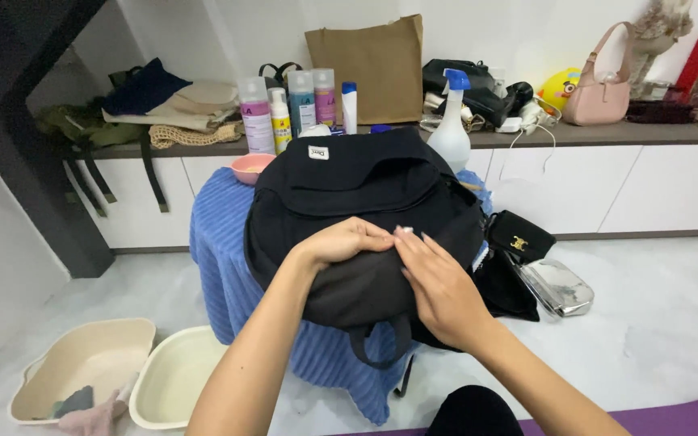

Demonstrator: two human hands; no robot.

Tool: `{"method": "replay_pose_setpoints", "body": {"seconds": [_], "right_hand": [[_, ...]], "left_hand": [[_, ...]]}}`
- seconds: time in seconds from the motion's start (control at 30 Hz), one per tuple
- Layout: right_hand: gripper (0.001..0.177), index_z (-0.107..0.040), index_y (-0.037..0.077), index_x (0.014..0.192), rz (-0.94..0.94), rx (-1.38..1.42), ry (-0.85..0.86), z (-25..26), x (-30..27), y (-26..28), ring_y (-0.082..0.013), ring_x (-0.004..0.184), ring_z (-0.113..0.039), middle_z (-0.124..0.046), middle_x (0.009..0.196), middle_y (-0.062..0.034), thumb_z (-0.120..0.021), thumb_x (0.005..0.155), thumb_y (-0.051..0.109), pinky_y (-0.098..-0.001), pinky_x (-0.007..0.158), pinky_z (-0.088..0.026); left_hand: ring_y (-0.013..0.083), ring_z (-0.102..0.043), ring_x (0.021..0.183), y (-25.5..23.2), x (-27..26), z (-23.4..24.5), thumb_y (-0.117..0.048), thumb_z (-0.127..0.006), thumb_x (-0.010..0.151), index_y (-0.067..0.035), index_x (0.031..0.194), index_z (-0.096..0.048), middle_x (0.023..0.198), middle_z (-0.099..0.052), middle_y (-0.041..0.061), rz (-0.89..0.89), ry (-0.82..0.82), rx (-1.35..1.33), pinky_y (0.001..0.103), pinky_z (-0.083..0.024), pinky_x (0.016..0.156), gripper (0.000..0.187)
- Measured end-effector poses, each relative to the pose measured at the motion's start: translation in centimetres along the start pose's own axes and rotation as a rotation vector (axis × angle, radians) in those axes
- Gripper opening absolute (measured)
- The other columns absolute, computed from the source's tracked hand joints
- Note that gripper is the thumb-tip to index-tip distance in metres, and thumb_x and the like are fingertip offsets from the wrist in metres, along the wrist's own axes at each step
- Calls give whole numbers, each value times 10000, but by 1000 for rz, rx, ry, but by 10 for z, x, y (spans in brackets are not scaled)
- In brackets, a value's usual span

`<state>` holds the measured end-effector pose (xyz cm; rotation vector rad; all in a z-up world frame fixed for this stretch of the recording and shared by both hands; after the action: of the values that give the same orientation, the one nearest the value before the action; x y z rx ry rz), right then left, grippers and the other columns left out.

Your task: Cleaning a black backpack using a cloth and spray cleaner.

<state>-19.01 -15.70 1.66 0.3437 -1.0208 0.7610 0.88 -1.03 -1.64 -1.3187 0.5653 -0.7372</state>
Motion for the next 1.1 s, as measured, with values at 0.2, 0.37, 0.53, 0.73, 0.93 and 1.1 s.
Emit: {"method": "replay_pose_setpoints", "body": {"seconds": [0.2,0.37,0.53,0.73,0.93,1.1], "right_hand": [[475,-506,-52,1438,-14,-124,-59,15,-57,-28,-362,1312,-566,-583,1433,-219,-486,963,-35,-504,1124,-402],[474,-474,-90,1443,-9,-91,-57,-21,-9,15,-367,1337,-545,-564,1442,-248,-400,977,-52,-493,1144,-388],[563,-454,-90,1464,105,-166,47,-23,-8,30,-339,1356,-544,-572,1435,-245,-351,912,-55,-468,1188,-351],[622,-428,-14,1509,113,-273,140,-12,-44,15,-252,1390,-510,-578,1447,-146,-334,894,-36,-502,1229,-252],[671,-368,-50,1535,145,-330,107,-18,-7,18,-256,1433,-464,-524,1501,-180,-354,864,-31,-495,1242,-225],[748,-367,-64,1525,225,-200,243,-6,-15,15,-302,1385,-501,-525,1472,-228,-387,777,-98,-475,1225,-266]], "left_hand": [[194,-725,567,4,4,2,-147,-668,946,-55,1141,-780,698,-734,141,-18,-3,34,304,-608,513,243],[194,-723,623,29,23,17,-138,-665,924,-57,1153,-780,760,-750,156,-66,-32,62,335,-616,577,268],[174,-706,709,16,-6,20,-134,-681,901,-58,1187,-771,854,-764,146,-82,-53,81,368,-609,677,310],[247,-751,605,9,-8,14,-131,-673,961,-12,1191,-751,772,-755,198,-23,-44,-69,350,-622,540,270],[229,-759,651,37,23,47,-150,-652,977,-15,1187,-745,823,-759,167,-48,-83,-78,352,-635,576,267],[252,-760,671,23,3,28,-107,-666,958,13,1217,-723,855,-763,198,-27,-51,-127,381,-639,594,291]]}}
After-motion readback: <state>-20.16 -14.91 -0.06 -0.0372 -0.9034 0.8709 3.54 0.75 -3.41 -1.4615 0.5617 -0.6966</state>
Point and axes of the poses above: each hand's wrist, its own x-axis towards the middle knuckle, its own z-axis out of the back of the hand, y = z × x, the point moved 2 cm from there along x, towards the middle knuckle
